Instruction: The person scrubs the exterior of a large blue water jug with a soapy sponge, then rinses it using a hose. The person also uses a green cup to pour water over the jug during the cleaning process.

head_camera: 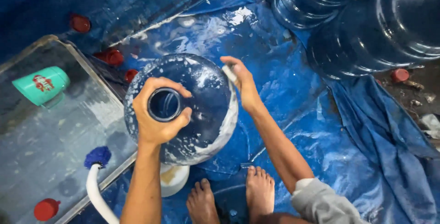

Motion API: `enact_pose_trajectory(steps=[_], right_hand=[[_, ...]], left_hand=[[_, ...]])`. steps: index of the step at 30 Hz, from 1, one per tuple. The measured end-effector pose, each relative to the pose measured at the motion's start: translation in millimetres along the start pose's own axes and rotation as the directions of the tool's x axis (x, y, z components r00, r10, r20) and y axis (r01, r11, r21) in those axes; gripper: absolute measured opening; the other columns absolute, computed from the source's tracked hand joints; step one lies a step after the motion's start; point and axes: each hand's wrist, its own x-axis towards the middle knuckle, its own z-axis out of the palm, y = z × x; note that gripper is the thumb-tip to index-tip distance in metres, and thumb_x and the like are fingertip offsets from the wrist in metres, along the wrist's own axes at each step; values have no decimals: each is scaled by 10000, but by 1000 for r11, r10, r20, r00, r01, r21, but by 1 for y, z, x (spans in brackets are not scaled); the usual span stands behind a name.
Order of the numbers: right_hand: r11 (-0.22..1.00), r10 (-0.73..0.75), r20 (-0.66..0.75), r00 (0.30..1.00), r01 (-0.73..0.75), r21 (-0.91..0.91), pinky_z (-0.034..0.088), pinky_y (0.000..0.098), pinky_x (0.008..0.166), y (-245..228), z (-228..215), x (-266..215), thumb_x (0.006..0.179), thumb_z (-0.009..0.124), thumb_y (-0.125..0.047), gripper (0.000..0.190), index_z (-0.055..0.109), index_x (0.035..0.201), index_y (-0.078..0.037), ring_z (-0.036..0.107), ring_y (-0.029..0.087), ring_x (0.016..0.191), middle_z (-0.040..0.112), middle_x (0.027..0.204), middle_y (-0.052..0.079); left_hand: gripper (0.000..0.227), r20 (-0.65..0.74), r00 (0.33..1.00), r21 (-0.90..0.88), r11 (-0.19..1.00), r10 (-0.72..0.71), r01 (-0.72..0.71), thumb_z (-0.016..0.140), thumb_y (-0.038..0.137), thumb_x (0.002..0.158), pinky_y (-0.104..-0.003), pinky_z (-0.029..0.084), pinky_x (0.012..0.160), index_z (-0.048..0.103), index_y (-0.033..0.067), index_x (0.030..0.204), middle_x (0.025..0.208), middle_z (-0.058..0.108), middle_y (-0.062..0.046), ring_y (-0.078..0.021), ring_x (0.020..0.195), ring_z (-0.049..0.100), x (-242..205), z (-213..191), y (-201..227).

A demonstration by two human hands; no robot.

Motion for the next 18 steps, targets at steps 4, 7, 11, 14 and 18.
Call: enact_pose_trajectory(steps=[4,7,11,14,18], right_hand=[[977,-116,222,968,152,-149,240,488,1233,9,-6,-7,884,521,-763,828,619,1412,-133,402,328,1448,473,1511,135],[897,-228,206,952,287,-335,236,465,1225,11,-18,-12,922,517,-695,739,627,1398,-141,404,351,1445,493,1487,132],[791,-406,286,868,491,-365,258,524,1207,20,-16,-46,730,550,-887,862,722,1239,-213,429,389,1367,563,1400,114],[979,-22,-19,1000,17,-204,308,465,1206,22,-20,-48,994,466,-618,666,590,1441,-140,412,285,1456,495,1523,108],[970,-123,-63,990,107,-217,236,450,1245,36,-10,-62,991,454,-608,635,610,1395,-142,368,282,1469,498,1513,117]], left_hand=[[313,-21,1000,-17,1000,7,-7,808,46,652,-416,586,929,643,-23,909,800,741,-131,-270,797,764,1,-6,1],[305,-30,999,-5,1000,13,-13,809,37,662,-423,588,927,646,-22,913,803,736,-132,-282,807,770,0,0,-1],[313,-47,999,-9,1000,25,-26,832,39,645,-411,584,918,651,-37,889,785,741,-153,-307,797,774,1,1,2],[272,-66,998,74,997,-2,7,797,35,732,-395,578,910,657,-1,962,835,743,-118,-256,849,766,-10,14,11],[507,-483,875,306,943,36,129,857,18,781,-393,530,971,564,-17,1193,960,713,-157,-271,955,741,-23,40,8]])
